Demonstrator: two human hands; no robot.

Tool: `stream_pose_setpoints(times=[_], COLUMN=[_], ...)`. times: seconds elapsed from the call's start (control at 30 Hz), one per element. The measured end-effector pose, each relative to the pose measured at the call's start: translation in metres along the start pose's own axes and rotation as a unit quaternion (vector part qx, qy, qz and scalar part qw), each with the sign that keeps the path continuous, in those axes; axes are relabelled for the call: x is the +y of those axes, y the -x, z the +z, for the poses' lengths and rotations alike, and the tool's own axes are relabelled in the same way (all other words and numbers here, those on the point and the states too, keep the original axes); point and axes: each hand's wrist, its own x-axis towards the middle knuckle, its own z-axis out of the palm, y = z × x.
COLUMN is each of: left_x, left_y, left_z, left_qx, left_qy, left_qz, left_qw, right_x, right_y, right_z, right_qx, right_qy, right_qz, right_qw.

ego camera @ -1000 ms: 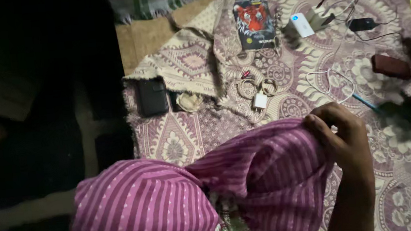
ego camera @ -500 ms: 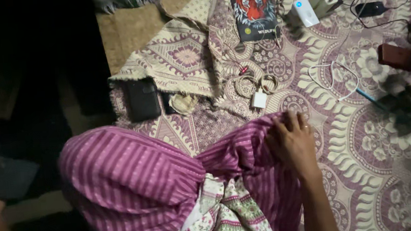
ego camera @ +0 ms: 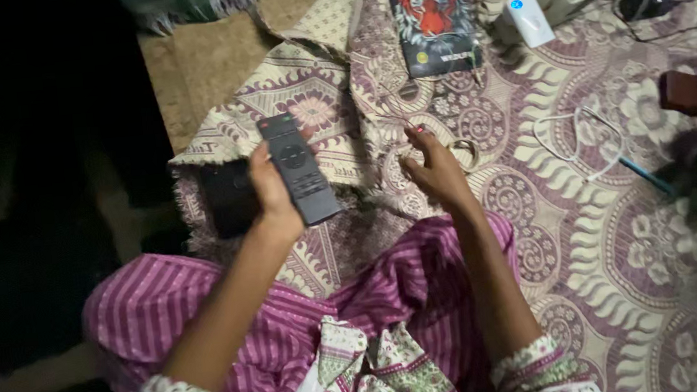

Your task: The person cleans a remote control by wiping it with a small white cloth, turning it over to clean all sides and the battery compartment area.

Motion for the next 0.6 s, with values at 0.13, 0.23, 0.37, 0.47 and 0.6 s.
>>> stream_pose_setpoints(times=[0.13, 0.23, 0.37, 0.47, 0.6], left_x=[-0.02, -0.024, -0.027, -0.03, -0.031], left_y=[-0.02, -0.025, -0.035, -0.043, -0.05], left_z=[-0.006, -0.013, -0.027, -0.034, -0.042], left_qx=[-0.062, -0.054, -0.068, -0.094, -0.07], left_qy=[0.049, 0.026, -0.01, -0.009, -0.032], left_qz=[-0.02, -0.038, -0.026, -0.022, -0.018], left_qw=[0.997, 0.997, 0.997, 0.995, 0.997], right_x=[0.054, 0.062, 0.04, 0.021, 0.019], right_y=[-0.061, -0.066, -0.06, -0.058, -0.052], right_z=[0.06, 0.084, 0.077, 0.072, 0.079], right_qx=[0.069, -0.065, -0.01, -0.035, 0.074], right_qy=[-0.017, -0.21, -0.02, 0.058, 0.051], right_qz=[-0.159, 0.081, -0.055, 0.039, -0.089], right_qw=[0.985, 0.972, 0.998, 0.997, 0.992])
